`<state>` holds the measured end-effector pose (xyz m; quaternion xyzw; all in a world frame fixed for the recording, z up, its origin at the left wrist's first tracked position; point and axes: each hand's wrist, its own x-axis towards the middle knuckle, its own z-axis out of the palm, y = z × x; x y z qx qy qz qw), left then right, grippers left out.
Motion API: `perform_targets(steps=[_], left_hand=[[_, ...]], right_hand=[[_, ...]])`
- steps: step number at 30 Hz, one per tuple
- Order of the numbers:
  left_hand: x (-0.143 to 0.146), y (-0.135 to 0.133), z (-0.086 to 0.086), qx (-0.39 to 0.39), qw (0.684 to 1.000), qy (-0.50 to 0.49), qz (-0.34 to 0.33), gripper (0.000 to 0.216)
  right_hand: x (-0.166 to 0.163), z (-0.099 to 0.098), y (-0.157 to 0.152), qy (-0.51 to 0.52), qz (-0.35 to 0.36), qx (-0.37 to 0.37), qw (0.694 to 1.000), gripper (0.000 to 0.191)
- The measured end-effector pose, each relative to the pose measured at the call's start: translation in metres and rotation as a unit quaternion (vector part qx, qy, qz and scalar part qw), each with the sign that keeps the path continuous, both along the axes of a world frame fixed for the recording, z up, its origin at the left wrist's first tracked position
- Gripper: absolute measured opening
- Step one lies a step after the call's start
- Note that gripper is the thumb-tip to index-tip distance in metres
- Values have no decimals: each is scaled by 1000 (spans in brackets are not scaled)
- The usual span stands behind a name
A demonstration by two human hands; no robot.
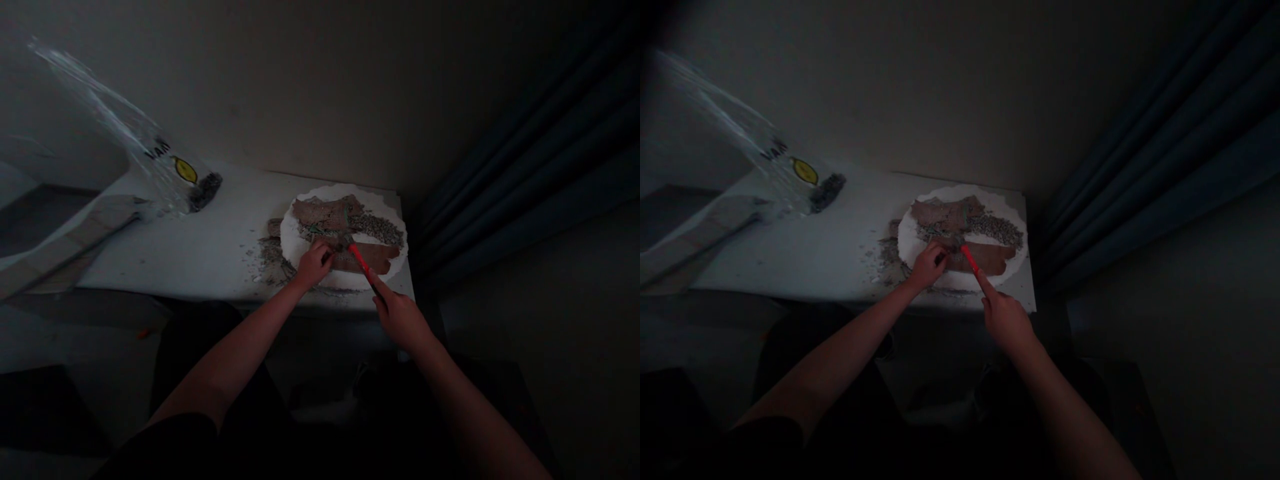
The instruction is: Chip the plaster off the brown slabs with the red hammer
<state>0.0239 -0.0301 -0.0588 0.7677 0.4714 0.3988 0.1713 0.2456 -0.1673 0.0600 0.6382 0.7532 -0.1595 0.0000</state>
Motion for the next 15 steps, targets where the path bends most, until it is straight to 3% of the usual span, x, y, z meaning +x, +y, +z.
perform_targets(steps=[9,15], left_hand=[[2,-2,4,0,1000,-28,-10,14],[1,-1,2,10,1000,-22,-7,12]], right_hand=[[6,0,22,-61,-47,21,997,66],[15,5,6,14,-36,13,999,63]])
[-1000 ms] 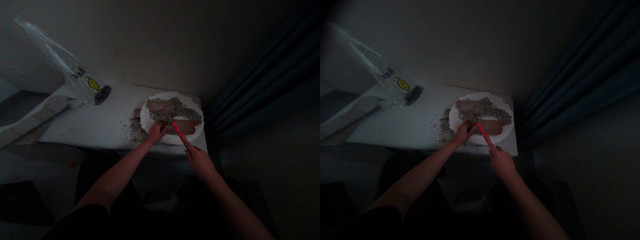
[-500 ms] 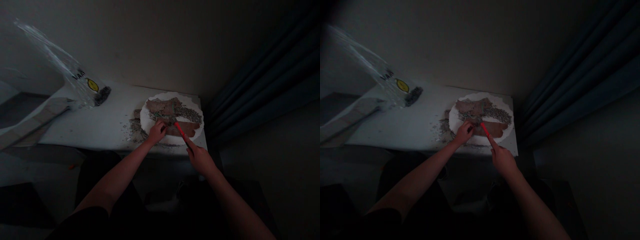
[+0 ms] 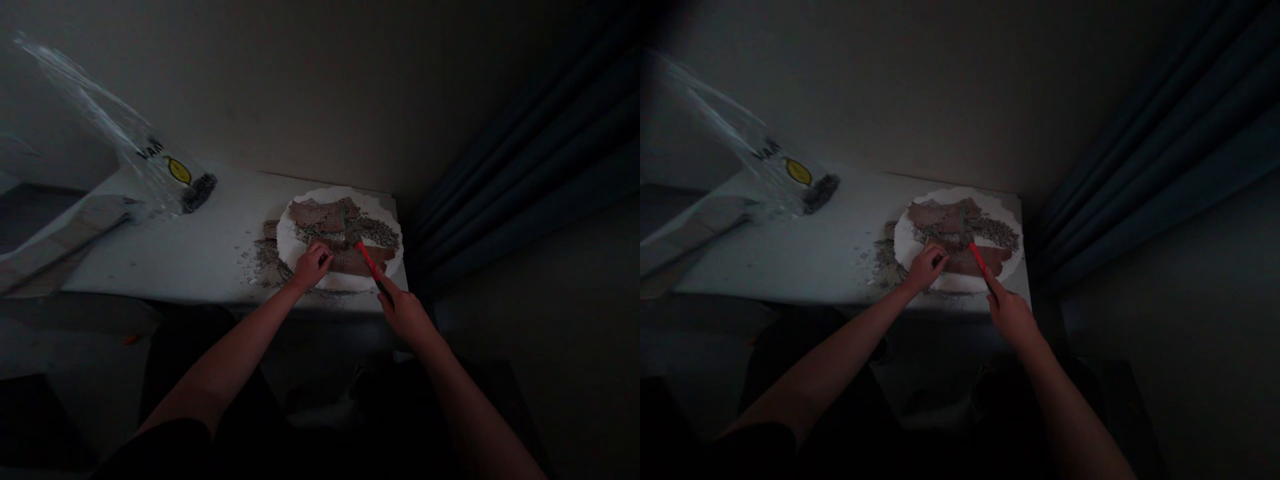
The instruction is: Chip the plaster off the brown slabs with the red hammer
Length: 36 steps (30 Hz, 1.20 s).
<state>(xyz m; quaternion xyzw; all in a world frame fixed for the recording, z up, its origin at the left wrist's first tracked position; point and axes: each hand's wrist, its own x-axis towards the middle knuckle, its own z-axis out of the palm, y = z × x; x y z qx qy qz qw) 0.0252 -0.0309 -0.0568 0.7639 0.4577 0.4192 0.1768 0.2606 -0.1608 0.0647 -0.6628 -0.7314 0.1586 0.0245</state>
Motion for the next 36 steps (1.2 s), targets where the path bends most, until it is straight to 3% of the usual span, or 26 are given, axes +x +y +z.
perform_targets(steps=[4,9,16,24,31,36], left_hand=[[0,0,0,-4,1000,10,6,11],[0,-1,0,-5,1000,0,-2,13],[0,0,-1,7,1000,1,2,10],[1,-1,2,-4,1000,-10,4,12],[1,0,1,7,1000,3,5,13],[1,0,0,5,1000,-4,7,13]], right_hand=[[-6,-1,-3,4,16,-25,1000,63],[-8,1,9,-19,-24,12,999,62],[7,-4,-2,115,-3,-15,993,63],[-7,-2,13,38,-50,19,998,65],[3,-6,4,117,-2,-7,993,64],[-6,-7,9,17,-28,3,999,64]])
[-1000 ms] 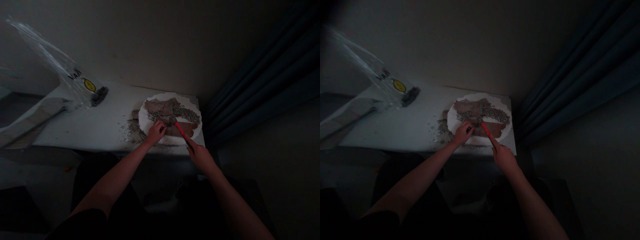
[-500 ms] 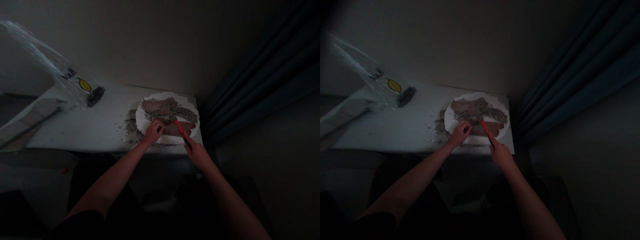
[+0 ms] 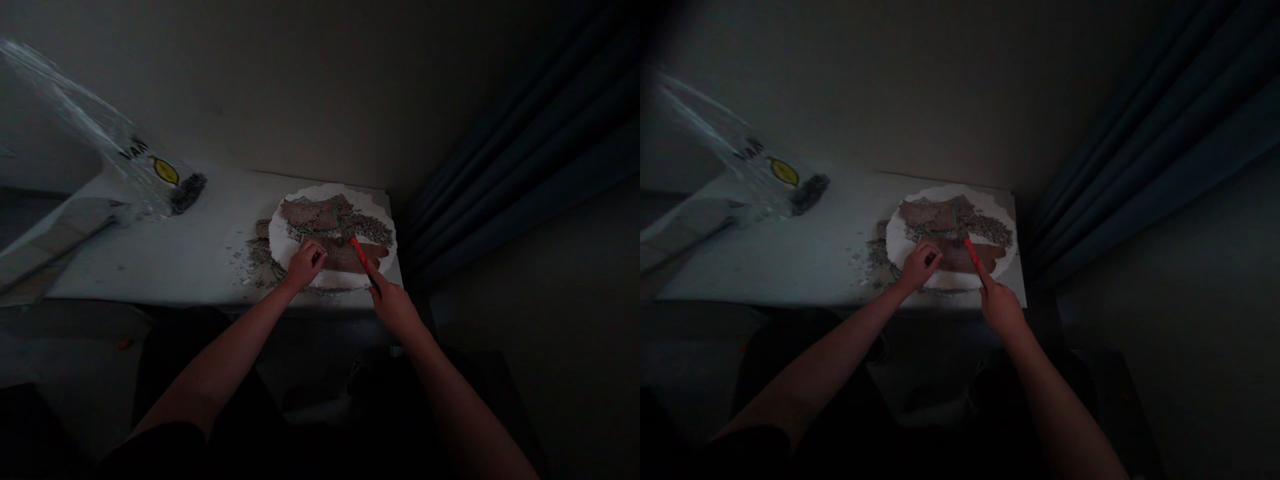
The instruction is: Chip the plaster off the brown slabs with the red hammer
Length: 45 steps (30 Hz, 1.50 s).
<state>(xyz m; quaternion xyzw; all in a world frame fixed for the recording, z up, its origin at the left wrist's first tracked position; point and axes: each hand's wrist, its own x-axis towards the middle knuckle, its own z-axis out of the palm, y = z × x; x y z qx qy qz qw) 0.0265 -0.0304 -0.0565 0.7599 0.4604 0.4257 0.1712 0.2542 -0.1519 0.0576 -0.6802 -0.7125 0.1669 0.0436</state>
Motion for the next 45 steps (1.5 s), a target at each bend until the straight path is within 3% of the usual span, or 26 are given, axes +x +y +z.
perform_targets(steps=[4,11,18,22,26,45], left_hand=[[0,0,0,-4,1000,0,-1,14],[-1,0,-1,-2,1000,14,-2,14],[-2,1,-5,-28,999,39,17,19],[0,0,-4,-42,998,49,22,15],[0,-2,-3,-45,996,68,37,16],[-1,-1,-1,-33,999,36,11,13]], right_hand=[[3,5,8,-12,-41,31,999,65],[6,8,-9,61,8,33,998,63],[-8,16,-24,10,59,35,998,65],[-8,14,-29,-3,68,56,996,66],[-9,10,-32,-32,83,28,996,68],[-5,13,-32,9,68,35,997,65]])
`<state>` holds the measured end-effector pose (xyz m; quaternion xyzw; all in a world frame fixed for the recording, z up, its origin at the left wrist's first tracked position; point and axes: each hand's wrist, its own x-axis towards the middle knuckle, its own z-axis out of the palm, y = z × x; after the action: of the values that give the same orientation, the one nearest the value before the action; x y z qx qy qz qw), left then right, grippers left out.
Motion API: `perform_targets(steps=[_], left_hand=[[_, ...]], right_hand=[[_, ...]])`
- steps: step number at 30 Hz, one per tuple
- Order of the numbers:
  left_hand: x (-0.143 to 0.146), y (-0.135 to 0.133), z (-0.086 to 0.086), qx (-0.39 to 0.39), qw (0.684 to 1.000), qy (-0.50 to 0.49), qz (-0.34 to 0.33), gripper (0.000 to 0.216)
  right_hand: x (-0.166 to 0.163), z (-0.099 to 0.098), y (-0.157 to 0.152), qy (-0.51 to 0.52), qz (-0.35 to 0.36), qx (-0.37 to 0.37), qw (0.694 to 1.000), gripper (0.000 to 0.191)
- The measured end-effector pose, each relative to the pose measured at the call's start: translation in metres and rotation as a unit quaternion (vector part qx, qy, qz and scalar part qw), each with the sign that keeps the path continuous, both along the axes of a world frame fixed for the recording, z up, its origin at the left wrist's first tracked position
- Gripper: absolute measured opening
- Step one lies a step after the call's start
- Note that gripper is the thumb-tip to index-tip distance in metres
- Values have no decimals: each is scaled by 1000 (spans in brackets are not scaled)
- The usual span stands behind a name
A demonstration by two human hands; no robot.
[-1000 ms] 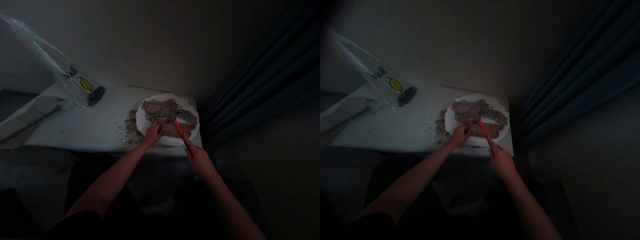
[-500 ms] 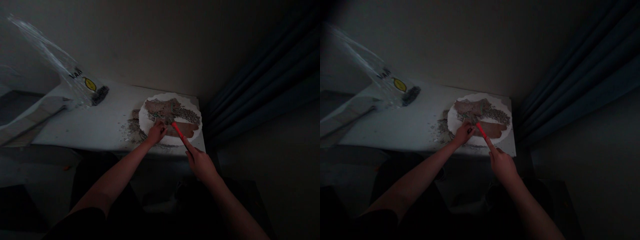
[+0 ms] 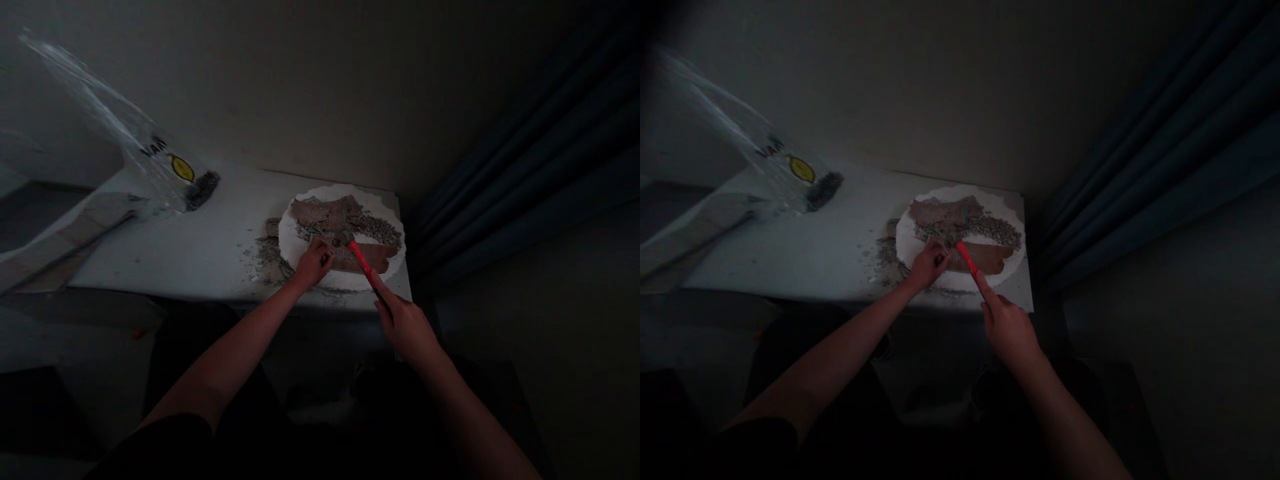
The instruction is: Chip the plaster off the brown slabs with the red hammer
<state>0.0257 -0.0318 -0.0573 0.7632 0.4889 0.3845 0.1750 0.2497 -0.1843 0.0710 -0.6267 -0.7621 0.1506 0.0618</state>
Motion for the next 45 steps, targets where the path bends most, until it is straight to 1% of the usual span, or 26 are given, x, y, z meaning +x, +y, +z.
perform_targets(steps=[5,9,14,19,23,25,29,32,34,36,40,43,45], left_hand=[[0,1,-1,5,1000,10,14,13],[0,1,-2,2,1000,4,12,12],[0,2,-2,-2,1000,20,15,12],[0,2,-2,3,1000,3,4,9],[0,2,-2,-9,1000,23,9,7],[0,2,-2,-9,1000,17,7,8],[0,1,-1,15,1000,-17,18,20],[1,-1,1,27,998,-50,37,40],[1,-3,2,29,997,-64,31,55],[0,-4,2,32,997,-71,21,66],[0,-5,1,20,997,-76,17,73],[0,-6,2,3,997,-71,15,72],[0,-6,2,6,997,-70,12,71]], right_hand=[[-5,-2,1,-35,16,-23,999,67],[-7,-1,1,-29,6,-17,999,67],[-8,-2,2,-45,10,-31,998,69],[-7,-3,3,-48,3,-19,999,68],[-9,-8,5,-68,9,-46,997,70],[-9,-9,6,-71,7,-55,996,71],[-8,-8,6,-63,3,-50,997,69],[-6,-9,3,-56,4,-34,998,68],[-6,-13,2,-68,7,-37,997,69],[-7,-16,3,-82,16,-49,995,72],[-9,-16,4,-77,23,-49,996,72],[-10,-13,4,-60,16,-33,998,70],[-10,-13,4,-68,19,-36,997,70]])
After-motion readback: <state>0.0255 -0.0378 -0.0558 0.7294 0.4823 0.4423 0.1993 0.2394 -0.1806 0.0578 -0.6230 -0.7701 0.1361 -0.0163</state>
